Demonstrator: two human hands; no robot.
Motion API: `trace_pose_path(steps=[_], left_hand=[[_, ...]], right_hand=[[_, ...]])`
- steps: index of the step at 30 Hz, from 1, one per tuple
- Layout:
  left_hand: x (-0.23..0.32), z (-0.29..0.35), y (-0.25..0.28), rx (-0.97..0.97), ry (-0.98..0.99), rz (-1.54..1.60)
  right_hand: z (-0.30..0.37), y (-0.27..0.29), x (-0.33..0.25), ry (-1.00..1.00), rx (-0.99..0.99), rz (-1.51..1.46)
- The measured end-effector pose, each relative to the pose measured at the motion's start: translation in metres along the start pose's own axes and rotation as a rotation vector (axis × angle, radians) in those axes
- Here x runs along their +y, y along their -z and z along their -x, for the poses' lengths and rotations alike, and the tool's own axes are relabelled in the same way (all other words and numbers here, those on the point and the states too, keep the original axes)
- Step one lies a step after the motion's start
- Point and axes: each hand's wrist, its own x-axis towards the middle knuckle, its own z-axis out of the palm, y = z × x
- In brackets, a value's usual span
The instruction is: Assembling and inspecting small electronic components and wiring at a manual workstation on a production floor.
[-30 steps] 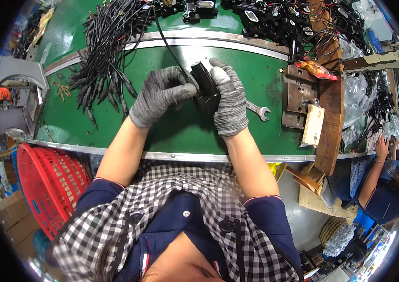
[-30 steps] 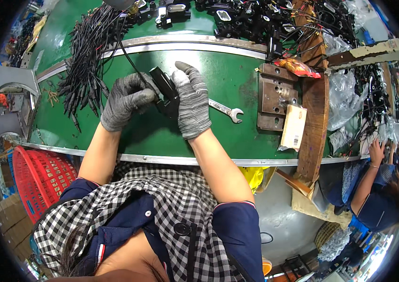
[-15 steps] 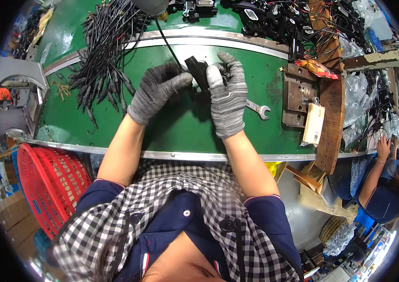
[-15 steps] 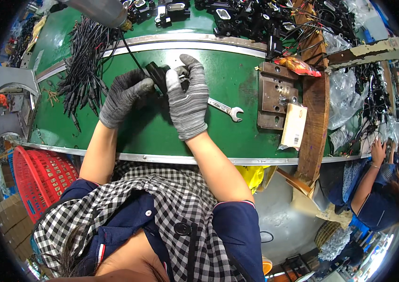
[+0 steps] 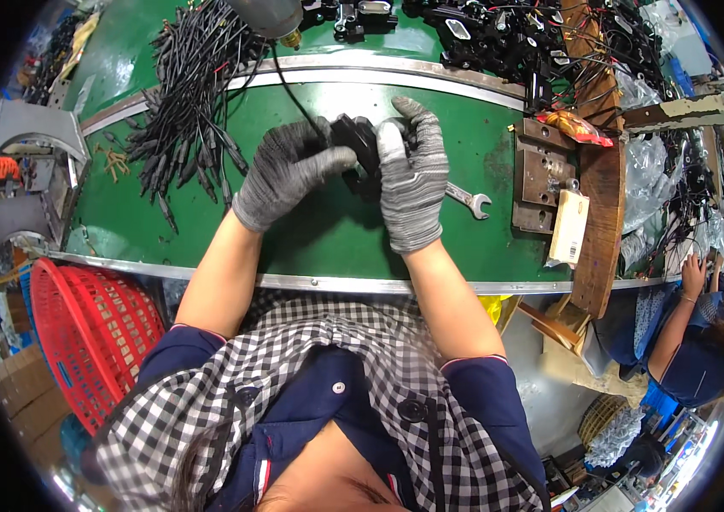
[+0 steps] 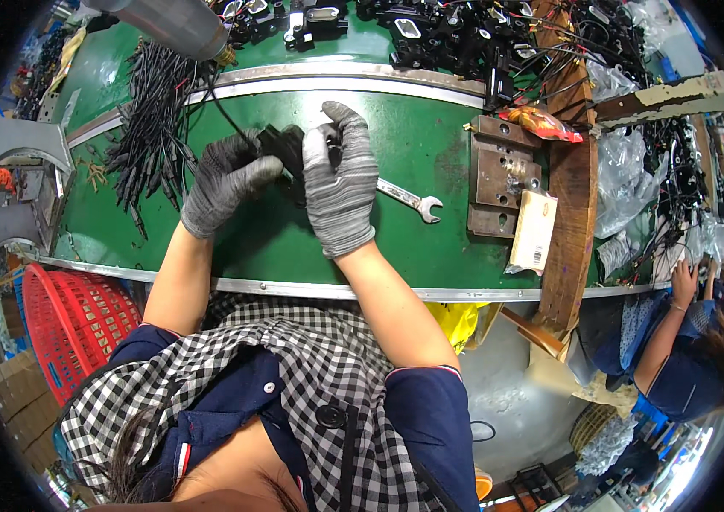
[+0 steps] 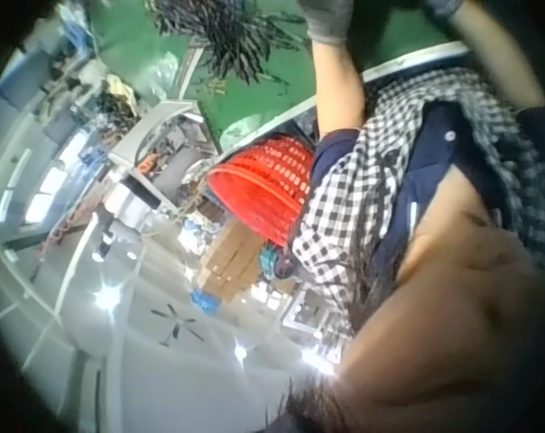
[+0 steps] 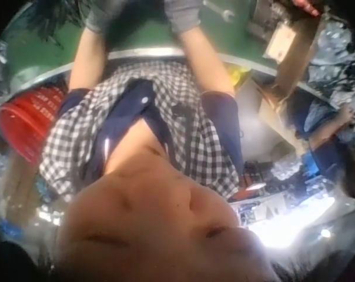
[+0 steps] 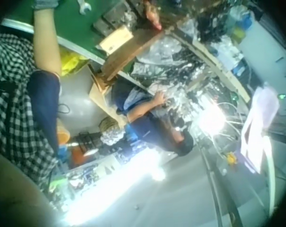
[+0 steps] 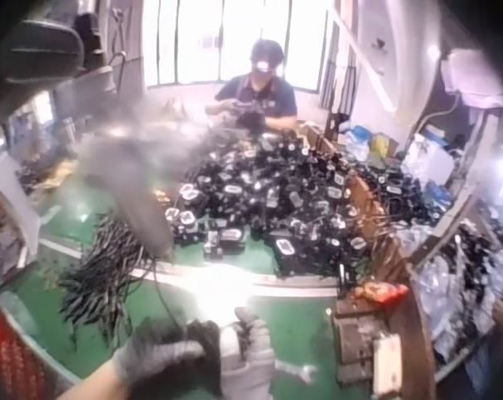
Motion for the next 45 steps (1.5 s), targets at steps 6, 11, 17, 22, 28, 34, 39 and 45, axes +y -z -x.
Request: trace_pose_path(steps=[6, 11, 17, 22, 28, 34, 39, 45], left_hand=[[0.010, -0.003, -0.003, -0.067, 0.031, 0.155], [-0.007, 0.000, 0.002, 0.078, -0.066, -0.243], [0.001, 0.001, 0.005, -0.209, -0.041, 0.117], [-0.011, 0.001, 0.003, -0.016, 0.164, 0.137], [-0.009, -0.001, 0.003, -0.075, -0.040, 0.135], [-0.015, -0.004, 0.004, 0.025, -0.024, -0.045], [-0.005, 0.002, 0.005, -0.145, -0.034, 0.072], [-0.025, -0.003, 0.007, 0.028, -0.192, -0.229]], right_hand=[[0.000, 0.008, 0.003, -0.079, -0.009, 0.073], [0.006, -0.007, 0.015, 0.082, 0.124, 0.100], [0.003, -0.001, 0.026, -0.475, -0.096, -0.458], [0.005, -0.007, 0.016, -0.053, 0.089, -0.080], [0.006, -0.004, 0.026, -0.366, -0.133, -0.463], [0.004, -0.003, 0.017, -0.205, -0.016, -0.212], [0.003, 0.005, 0.023, -0.455, -0.171, -0.437], [0.005, -0.004, 0.019, -0.196, 0.009, -0.224]])
